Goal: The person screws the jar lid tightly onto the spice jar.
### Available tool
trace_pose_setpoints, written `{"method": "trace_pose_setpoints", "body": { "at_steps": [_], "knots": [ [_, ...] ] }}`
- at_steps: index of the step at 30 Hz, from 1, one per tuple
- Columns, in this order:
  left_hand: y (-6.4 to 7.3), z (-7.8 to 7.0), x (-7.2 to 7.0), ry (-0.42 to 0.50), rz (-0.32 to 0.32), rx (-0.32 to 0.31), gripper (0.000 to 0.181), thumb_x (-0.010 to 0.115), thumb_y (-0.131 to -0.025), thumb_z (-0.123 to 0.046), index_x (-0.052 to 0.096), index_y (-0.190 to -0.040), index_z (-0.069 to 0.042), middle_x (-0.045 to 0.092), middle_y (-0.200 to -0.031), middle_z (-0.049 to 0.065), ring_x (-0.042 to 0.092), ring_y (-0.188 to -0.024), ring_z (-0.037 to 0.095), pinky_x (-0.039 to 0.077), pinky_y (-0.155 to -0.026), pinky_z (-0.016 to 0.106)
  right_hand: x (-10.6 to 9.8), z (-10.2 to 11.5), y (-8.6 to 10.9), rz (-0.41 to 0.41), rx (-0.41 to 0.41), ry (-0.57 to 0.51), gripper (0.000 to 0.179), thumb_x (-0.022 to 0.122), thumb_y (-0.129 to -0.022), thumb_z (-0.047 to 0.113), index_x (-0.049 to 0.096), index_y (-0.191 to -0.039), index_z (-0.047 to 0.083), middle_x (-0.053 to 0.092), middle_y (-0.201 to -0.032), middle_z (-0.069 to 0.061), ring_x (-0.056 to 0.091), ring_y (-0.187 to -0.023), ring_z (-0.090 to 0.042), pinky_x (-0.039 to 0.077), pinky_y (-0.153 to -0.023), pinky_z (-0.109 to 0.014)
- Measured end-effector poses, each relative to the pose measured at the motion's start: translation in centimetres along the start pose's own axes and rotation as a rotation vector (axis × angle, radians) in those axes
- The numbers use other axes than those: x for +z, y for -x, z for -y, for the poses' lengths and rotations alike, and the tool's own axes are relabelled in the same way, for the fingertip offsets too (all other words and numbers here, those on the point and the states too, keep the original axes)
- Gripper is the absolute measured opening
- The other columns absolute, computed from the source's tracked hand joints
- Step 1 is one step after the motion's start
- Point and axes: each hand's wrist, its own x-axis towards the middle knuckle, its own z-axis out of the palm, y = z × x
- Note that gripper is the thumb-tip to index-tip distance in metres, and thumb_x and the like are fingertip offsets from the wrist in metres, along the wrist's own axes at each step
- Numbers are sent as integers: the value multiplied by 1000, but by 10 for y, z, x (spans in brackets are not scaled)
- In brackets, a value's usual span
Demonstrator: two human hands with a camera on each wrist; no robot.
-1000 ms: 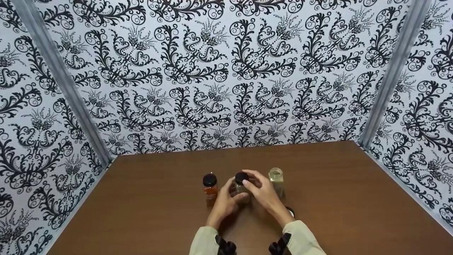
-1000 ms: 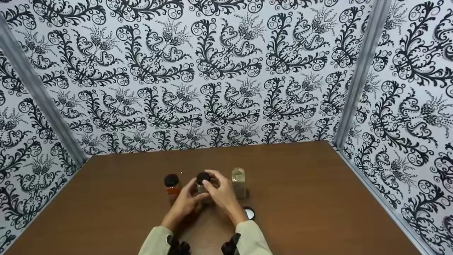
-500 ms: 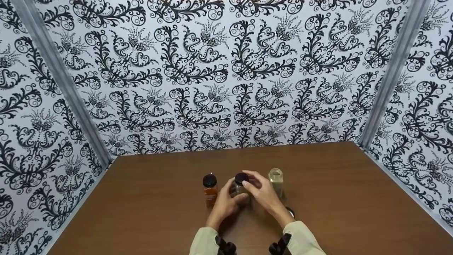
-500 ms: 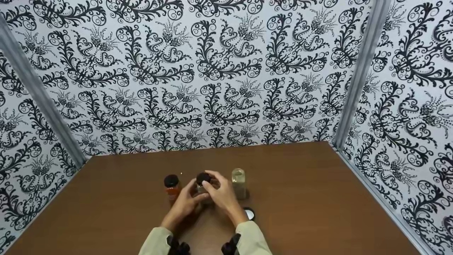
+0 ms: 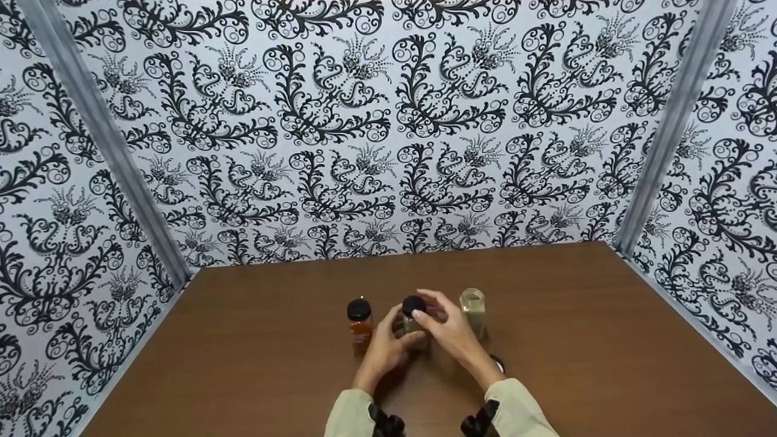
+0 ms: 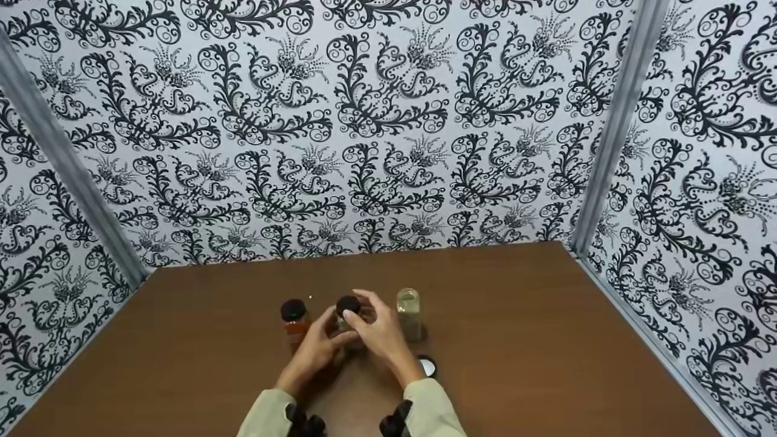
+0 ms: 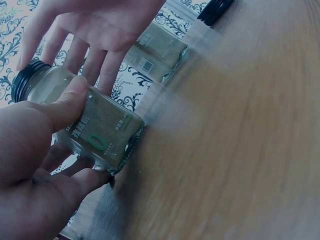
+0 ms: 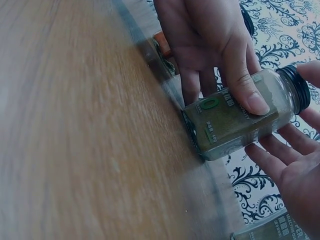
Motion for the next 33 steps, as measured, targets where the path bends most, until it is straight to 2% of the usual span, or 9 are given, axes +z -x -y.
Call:
{"method": "trace_pose_setpoints", "body": {
  "at_steps": [4, 10, 15, 19, 21, 27, 30, 33],
  "knots": [
    [0, 0, -1, -17, 6, -12, 60, 74, -90, -18, 49, -143, -5, 61, -135, 23, 60, -125, 38, 51, -104, 50, -2, 0, 0, 20, -16, 17, 42, 66, -96, 13, 59, -136, 4, 64, -130, -22, 63, -119, -36, 52, -100, -26],
    [1, 1, 0, -31, 7, -23, 61, 75, -90, -18, 49, -144, -5, 59, -138, 23, 58, -127, 40, 49, -105, 54, -1, -1, 0, 15, -1, 0, 37, 69, -95, 13, 61, -130, 3, 66, -125, -21, 64, -117, -35, 52, -95, -22],
    [0, 1, 0, -42, 3, -42, 59, 74, -91, -19, 50, -143, -8, 59, -138, 22, 59, -127, 39, 49, -106, 52, 1, -1, 0, -2, 27, 4, 35, 72, -93, 15, 61, -126, 7, 68, -122, -18, 65, -116, -32, 52, -97, -25],
    [-1, 0, 0, -44, 2, -44, 58, 74, -91, -20, 50, -143, -10, 59, -139, 21, 59, -127, 39, 49, -106, 53, 1, 0, 0, -4, 16, -16, 40, 70, -93, 13, 59, -131, 5, 66, -125, -20, 63, -119, -34, 52, -102, -34],
    [-1, 1, 0, -48, 1, -42, 58, 74, -91, -20, 50, -143, -10, 59, -139, 21, 59, -127, 39, 49, -106, 52, 1, 0, 0, 2, 7, -15, 42, 69, -94, 12, 58, -135, 5, 65, -128, -21, 62, -120, -35, 52, -104, -35],
    [-1, 0, 0, -46, 1, -48, 58, 74, -91, -20, 50, -143, -10, 59, -139, 21, 59, -127, 38, 49, -106, 52, -1, 0, 1, 16, 4, 0, 40, 66, -96, 13, 60, -134, 4, 65, -128, -21, 63, -119, -35, 51, -99, -24],
    [0, 0, 0, -46, 2, -57, 57, 73, -91, -21, 50, -143, -12, 59, -139, 20, 59, -127, 37, 49, -106, 51, 0, 0, 0, 7, 9, -4, 38, 68, -95, 15, 60, -130, 3, 66, -126, -20, 64, -118, -34, 52, -99, -28],
    [0, 0, -1, -25, 12, -45, 57, 73, -92, -19, 50, -144, -11, 59, -138, 20, 59, -127, 37, 49, -107, 50, 1, 0, 0, -5, 10, -3, 36, 70, -94, 14, 61, -127, 4, 67, -123, -19, 64, -117, -33, 53, -102, -36]
  ]
}}
